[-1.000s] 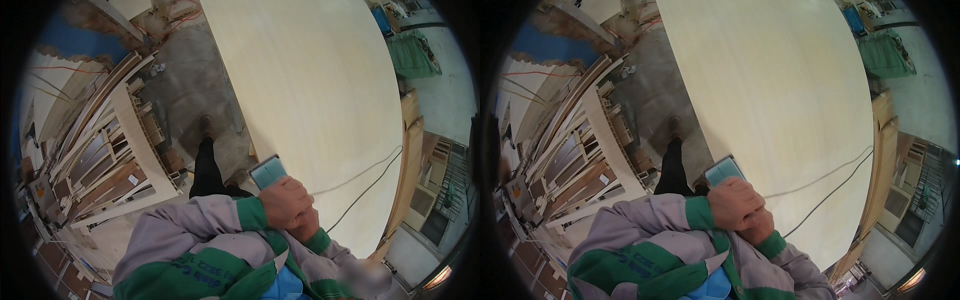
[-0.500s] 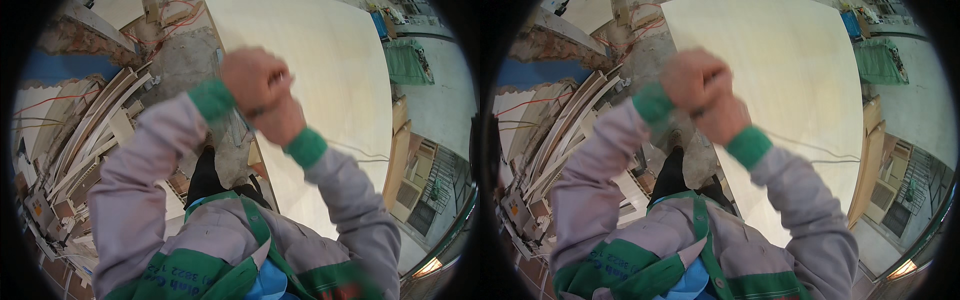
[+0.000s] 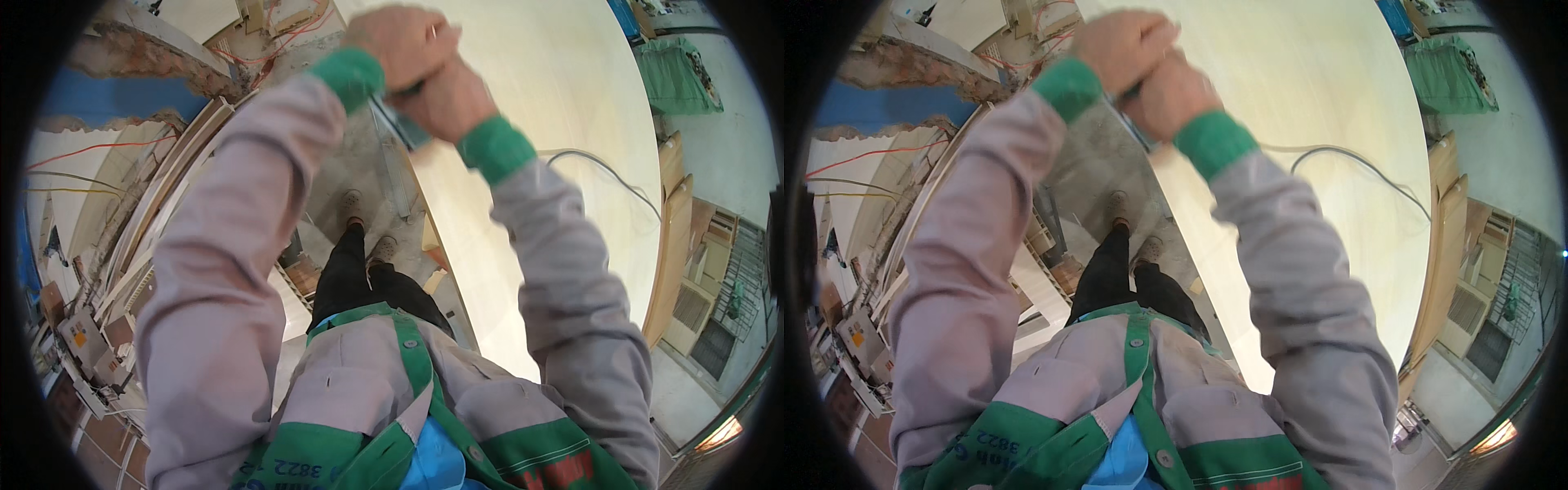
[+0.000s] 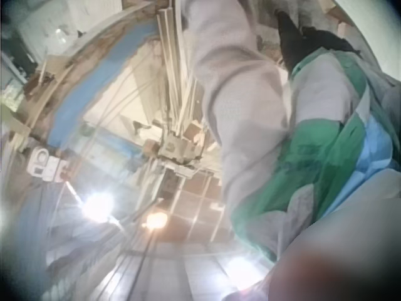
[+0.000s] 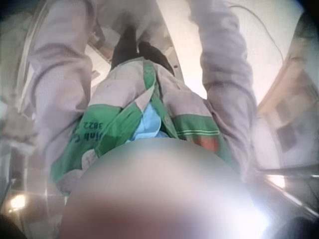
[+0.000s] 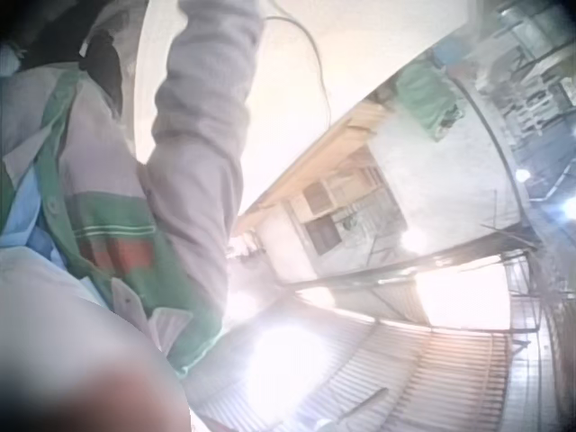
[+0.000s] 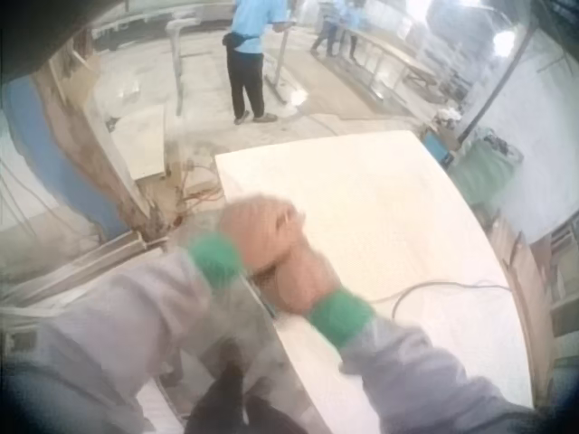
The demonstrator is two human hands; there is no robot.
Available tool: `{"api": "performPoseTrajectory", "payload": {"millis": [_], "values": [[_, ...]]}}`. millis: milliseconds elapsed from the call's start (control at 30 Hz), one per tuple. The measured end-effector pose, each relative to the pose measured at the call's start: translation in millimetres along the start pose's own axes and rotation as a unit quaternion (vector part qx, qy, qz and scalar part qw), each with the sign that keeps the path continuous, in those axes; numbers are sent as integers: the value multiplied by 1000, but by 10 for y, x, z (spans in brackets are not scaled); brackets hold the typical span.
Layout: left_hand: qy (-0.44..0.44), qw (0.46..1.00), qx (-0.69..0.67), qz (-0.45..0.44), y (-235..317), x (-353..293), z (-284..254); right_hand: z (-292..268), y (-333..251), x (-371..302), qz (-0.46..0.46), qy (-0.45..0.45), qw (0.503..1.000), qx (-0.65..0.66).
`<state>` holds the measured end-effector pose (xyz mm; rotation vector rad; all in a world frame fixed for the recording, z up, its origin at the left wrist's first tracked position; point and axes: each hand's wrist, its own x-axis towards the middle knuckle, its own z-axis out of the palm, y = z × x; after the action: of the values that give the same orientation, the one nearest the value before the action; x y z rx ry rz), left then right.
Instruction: The person uses a handheld electric sander to smooth the surface of a large, light-colored wooden board. They move the sander across the board in various directions, covering different sections of the surface.
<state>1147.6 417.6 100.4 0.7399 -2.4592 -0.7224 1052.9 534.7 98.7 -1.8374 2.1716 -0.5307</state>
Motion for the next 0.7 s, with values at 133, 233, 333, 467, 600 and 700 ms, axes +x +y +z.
{"api": "performPoseTrajectory", "payload": {"millis": [133, 233, 333, 467, 600, 700], "values": [[-13, 999, -40, 28, 882, -1011, 363, -147, 22, -1528, 68, -82, 993, 60], [7, 993, -95, 69, 1566, -1691, 625, -244, -55, -2631, 92, -86, 990, 60], [-65, 975, -180, 112, 2108, -2140, 797, -350, -134, -3522, 171, -136, 974, 52], [-36, 966, -227, 118, 2401, -2355, 853, -456, -220, -3867, 254, -145, 953, 83], [-37, 976, -181, 116, 2034, -1999, 726, -471, -168, -3248, 189, -129, 962, 147], [-8, 980, -161, 119, 1543, -1364, 632, -387, -57, -2467, 185, -111, 967, 133]]}}
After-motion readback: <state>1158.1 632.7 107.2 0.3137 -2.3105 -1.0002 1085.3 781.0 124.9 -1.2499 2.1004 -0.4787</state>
